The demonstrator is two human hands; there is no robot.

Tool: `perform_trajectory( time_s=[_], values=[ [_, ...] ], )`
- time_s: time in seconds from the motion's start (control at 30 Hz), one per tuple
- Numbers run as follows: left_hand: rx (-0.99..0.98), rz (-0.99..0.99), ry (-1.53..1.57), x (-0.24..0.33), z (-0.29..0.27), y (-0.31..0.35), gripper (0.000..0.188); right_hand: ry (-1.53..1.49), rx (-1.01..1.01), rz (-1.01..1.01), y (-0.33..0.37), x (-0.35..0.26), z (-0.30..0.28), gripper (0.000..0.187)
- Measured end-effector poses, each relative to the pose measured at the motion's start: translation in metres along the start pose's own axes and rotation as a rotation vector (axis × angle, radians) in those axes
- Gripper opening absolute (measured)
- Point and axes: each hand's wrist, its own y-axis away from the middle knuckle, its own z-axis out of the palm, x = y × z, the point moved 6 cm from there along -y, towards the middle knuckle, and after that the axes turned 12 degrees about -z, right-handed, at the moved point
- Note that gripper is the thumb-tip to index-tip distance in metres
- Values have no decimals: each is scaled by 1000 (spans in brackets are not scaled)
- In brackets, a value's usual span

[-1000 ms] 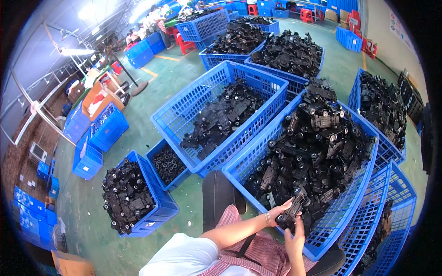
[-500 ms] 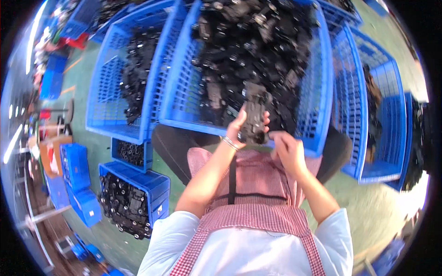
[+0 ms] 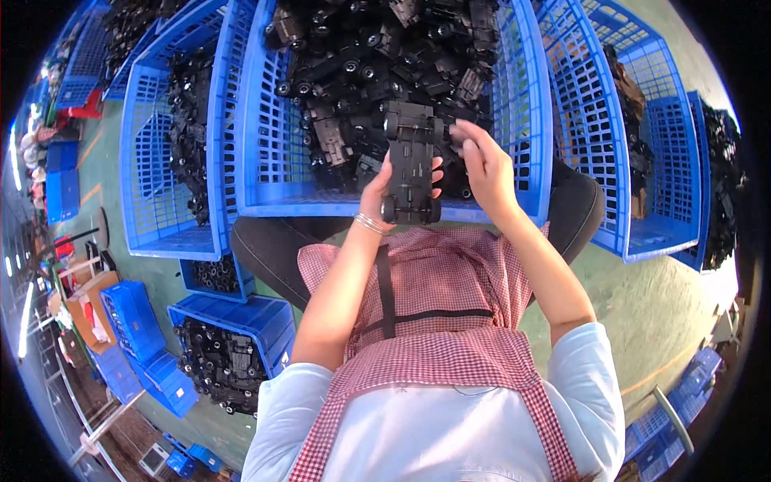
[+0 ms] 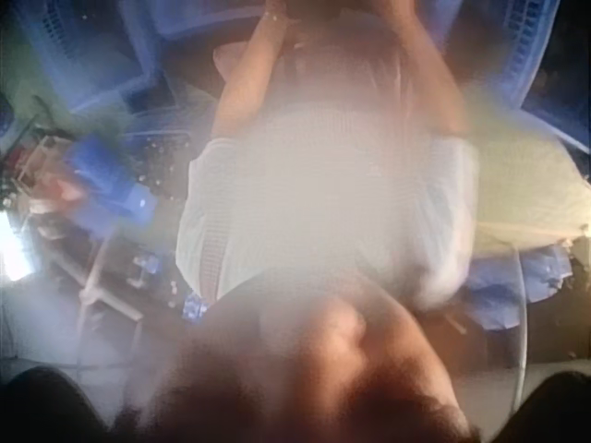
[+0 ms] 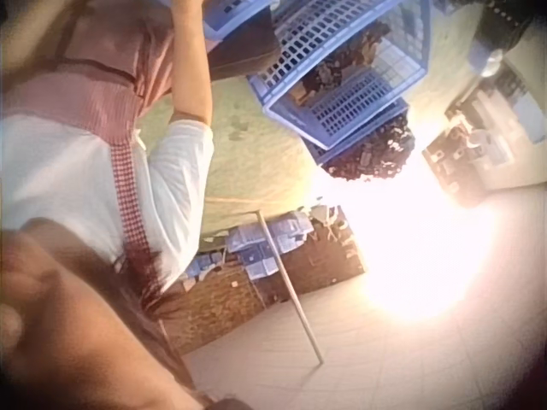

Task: Picking up, inspecting, and sorting black plastic toy car chassis from large blue plastic crates.

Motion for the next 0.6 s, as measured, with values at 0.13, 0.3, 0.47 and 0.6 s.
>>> perform_trajectory(
  time_s=[0.13,0.3,0.47,0.6],
  values=[
    [-53,-50,-58,-2,-4,0,65,250,-158,-219,-9,5,21,34],
    [-3,51,23,2,-5,-1,66,-208,-156,289,38,0,15,21],
    [-5,71,-118,8,6,-3,61,-192,-133,363,65,5,4,23],
    [8,72,-108,9,4,-5,59,-151,-240,304,80,4,20,32]
  ],
)
